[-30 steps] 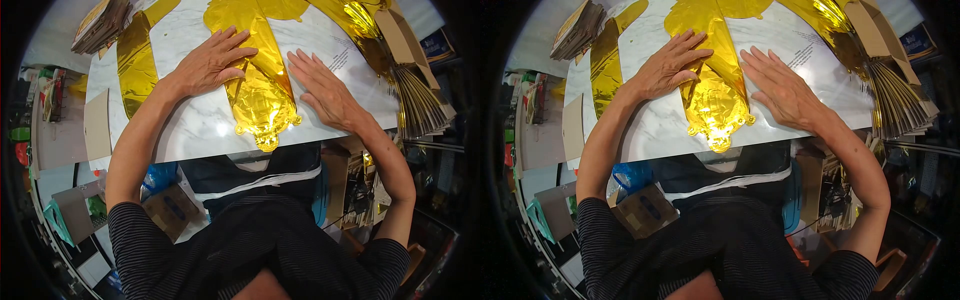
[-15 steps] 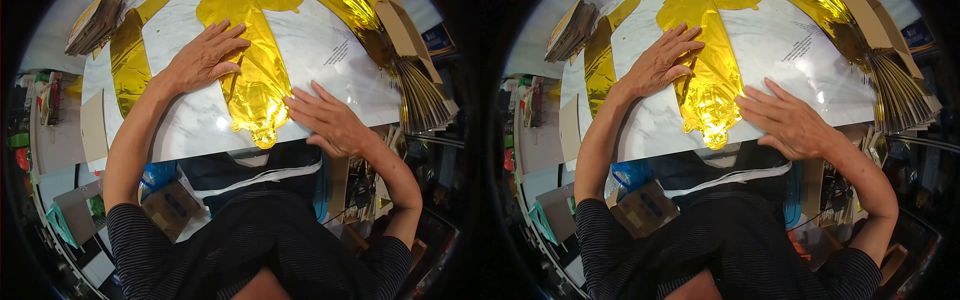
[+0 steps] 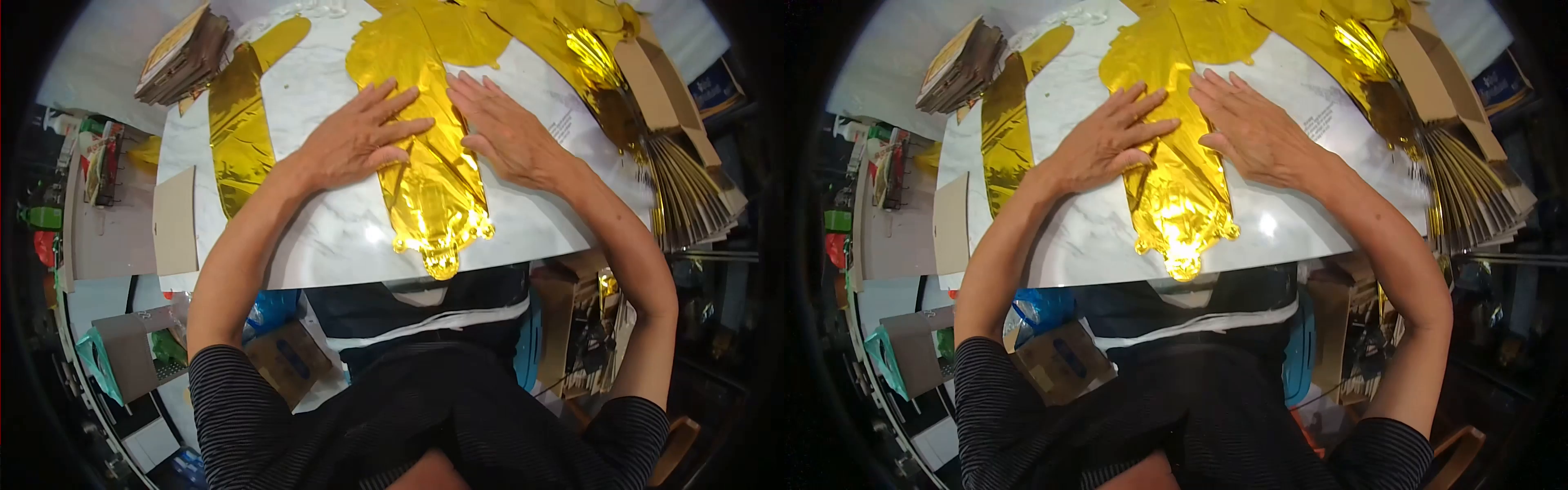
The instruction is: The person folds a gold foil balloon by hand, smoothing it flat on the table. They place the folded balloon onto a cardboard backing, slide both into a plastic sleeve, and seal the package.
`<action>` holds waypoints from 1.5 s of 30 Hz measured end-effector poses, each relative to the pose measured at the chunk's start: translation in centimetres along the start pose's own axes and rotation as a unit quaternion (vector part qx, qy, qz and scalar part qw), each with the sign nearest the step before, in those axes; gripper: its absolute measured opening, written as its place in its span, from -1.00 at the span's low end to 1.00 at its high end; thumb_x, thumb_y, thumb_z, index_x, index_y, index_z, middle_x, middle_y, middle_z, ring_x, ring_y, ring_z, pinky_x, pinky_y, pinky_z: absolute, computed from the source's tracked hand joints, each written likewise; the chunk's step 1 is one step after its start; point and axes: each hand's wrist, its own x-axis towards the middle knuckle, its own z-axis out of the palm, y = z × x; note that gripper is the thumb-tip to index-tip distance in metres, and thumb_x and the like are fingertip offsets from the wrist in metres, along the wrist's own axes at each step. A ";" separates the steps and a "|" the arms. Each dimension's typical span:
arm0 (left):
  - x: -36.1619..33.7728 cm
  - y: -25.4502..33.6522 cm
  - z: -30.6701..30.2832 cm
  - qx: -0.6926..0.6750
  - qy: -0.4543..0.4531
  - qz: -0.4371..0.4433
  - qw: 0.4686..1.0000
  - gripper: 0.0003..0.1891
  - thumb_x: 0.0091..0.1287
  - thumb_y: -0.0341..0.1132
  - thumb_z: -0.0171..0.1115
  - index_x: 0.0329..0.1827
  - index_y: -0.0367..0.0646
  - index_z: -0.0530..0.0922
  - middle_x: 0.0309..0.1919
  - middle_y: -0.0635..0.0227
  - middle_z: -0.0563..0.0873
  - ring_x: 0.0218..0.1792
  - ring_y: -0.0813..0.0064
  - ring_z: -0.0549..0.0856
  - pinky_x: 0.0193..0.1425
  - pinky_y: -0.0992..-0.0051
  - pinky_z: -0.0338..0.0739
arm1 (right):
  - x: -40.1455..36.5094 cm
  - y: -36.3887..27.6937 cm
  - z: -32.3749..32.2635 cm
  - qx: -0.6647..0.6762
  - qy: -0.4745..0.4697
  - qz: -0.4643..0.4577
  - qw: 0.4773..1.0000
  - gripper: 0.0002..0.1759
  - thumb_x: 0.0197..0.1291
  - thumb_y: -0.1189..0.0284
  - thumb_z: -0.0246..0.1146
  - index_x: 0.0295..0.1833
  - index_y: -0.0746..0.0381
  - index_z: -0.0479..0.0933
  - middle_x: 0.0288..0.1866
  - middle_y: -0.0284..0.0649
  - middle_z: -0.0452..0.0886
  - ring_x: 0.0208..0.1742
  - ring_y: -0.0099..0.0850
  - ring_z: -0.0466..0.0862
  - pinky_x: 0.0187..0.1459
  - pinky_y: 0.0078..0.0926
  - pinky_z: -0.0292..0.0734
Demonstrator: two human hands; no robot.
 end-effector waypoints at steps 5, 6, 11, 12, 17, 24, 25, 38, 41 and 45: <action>0.1 0.3 0.1 0.007 0.002 0.000 1.000 -0.37 0.62 0.21 0.02 0.67 0.22 0.44 0.70 0.09 0.31 0.70 -0.15 0.19 0.82 0.05 0.00 | 4.5 2.7 1.6 -0.032 -0.019 -0.026 0.999 -0.25 0.62 0.16 0.12 0.69 0.40 0.17 0.79 0.07 0.14 0.81 -0.04 0.10 0.78 -0.07 -0.05; 0.0 0.0 0.4 0.012 -0.001 0.000 1.000 -0.37 0.62 0.24 0.00 0.65 0.22 0.46 0.70 0.08 0.31 0.70 -0.15 0.18 0.82 0.05 0.00 | 5.1 3.1 1.8 -0.035 -0.027 -0.015 0.999 -0.24 0.63 0.12 0.11 0.69 0.40 0.17 0.79 0.07 0.14 0.81 -0.04 0.10 0.78 -0.07 -0.05; -0.1 0.2 -0.2 -0.008 0.015 -0.005 1.000 -0.35 0.61 0.29 -0.02 0.64 0.23 0.47 0.69 0.04 0.30 0.70 -0.17 0.18 0.81 0.04 0.02 | 5.9 3.9 2.2 -0.025 -0.052 -0.001 0.998 -0.24 0.65 0.10 0.09 0.68 0.40 0.17 0.80 0.06 0.13 0.81 -0.06 0.09 0.78 -0.06 -0.05; -0.2 0.3 -0.2 -0.003 0.000 -0.015 1.000 -0.34 0.60 0.30 -0.04 0.67 0.30 0.42 0.73 0.09 0.24 0.72 -0.13 0.14 0.82 0.04 -0.01 | 5.9 3.9 2.3 -0.019 -0.046 -0.001 0.999 -0.24 0.65 0.09 0.08 0.68 0.39 0.17 0.80 0.05 0.13 0.81 -0.06 0.09 0.78 -0.06 -0.06; -0.2 0.3 -0.3 -0.008 -0.020 -0.028 0.999 -0.32 0.58 0.33 -0.06 0.70 0.37 0.37 0.76 0.14 0.19 0.75 -0.10 0.09 0.84 0.05 -0.04 | 6.7 4.5 1.4 0.001 -0.050 0.009 0.999 -0.28 0.66 0.10 0.08 0.68 0.37 0.21 0.78 0.04 0.18 0.80 -0.06 0.13 0.78 -0.03 -0.04; -0.3 0.3 -0.3 -0.025 -0.020 -0.034 0.999 -0.32 0.56 0.31 0.01 0.69 0.37 0.38 0.76 0.15 0.18 0.75 -0.11 0.09 0.84 0.05 -0.03 | 9.9 7.2 1.6 -0.010 -0.047 0.039 0.998 -0.26 0.66 0.08 0.08 0.68 0.37 0.20 0.76 0.03 0.22 0.78 -0.07 0.17 0.77 -0.06 0.00; -0.3 0.3 -0.3 -0.028 -0.016 -0.033 0.999 -0.32 0.56 0.30 0.02 0.69 0.37 0.38 0.76 0.16 0.18 0.75 -0.10 0.10 0.84 0.05 -0.03 | 10.4 7.6 1.8 -0.009 -0.047 0.038 0.998 -0.26 0.66 0.08 0.08 0.68 0.37 0.20 0.76 0.03 0.22 0.78 -0.07 0.17 0.77 -0.06 0.00; -0.1 0.1 -0.2 -0.040 -0.006 -0.027 0.999 -0.33 0.56 0.32 0.02 0.67 0.37 0.41 0.75 0.15 0.21 0.72 -0.15 0.15 0.82 0.01 0.01 | 13.2 9.3 3.0 -0.072 -0.053 0.054 0.995 -0.25 0.70 0.04 0.00 0.67 0.43 0.19 0.78 0.10 0.15 0.80 -0.01 0.11 0.78 -0.06 -0.04; -0.1 0.2 -0.1 -0.040 0.001 -0.031 0.999 -0.33 0.56 0.33 0.00 0.67 0.37 0.42 0.74 0.15 0.22 0.72 -0.16 0.15 0.82 0.01 0.01 | 13.1 9.0 2.2 -0.058 -0.080 0.061 0.993 -0.25 0.71 0.04 -0.02 0.66 0.43 0.20 0.79 0.09 0.12 0.81 -0.04 0.08 0.78 -0.08 -0.06; -0.2 0.1 0.0 -0.039 0.002 -0.030 0.999 -0.32 0.57 0.36 -0.05 0.67 0.36 0.41 0.74 0.13 0.22 0.72 -0.15 0.15 0.82 0.02 0.00 | 11.8 8.3 2.7 -0.033 -0.053 0.036 0.997 -0.25 0.70 0.07 0.00 0.68 0.42 0.17 0.81 0.08 0.09 0.83 -0.05 0.03 0.79 -0.09 -0.10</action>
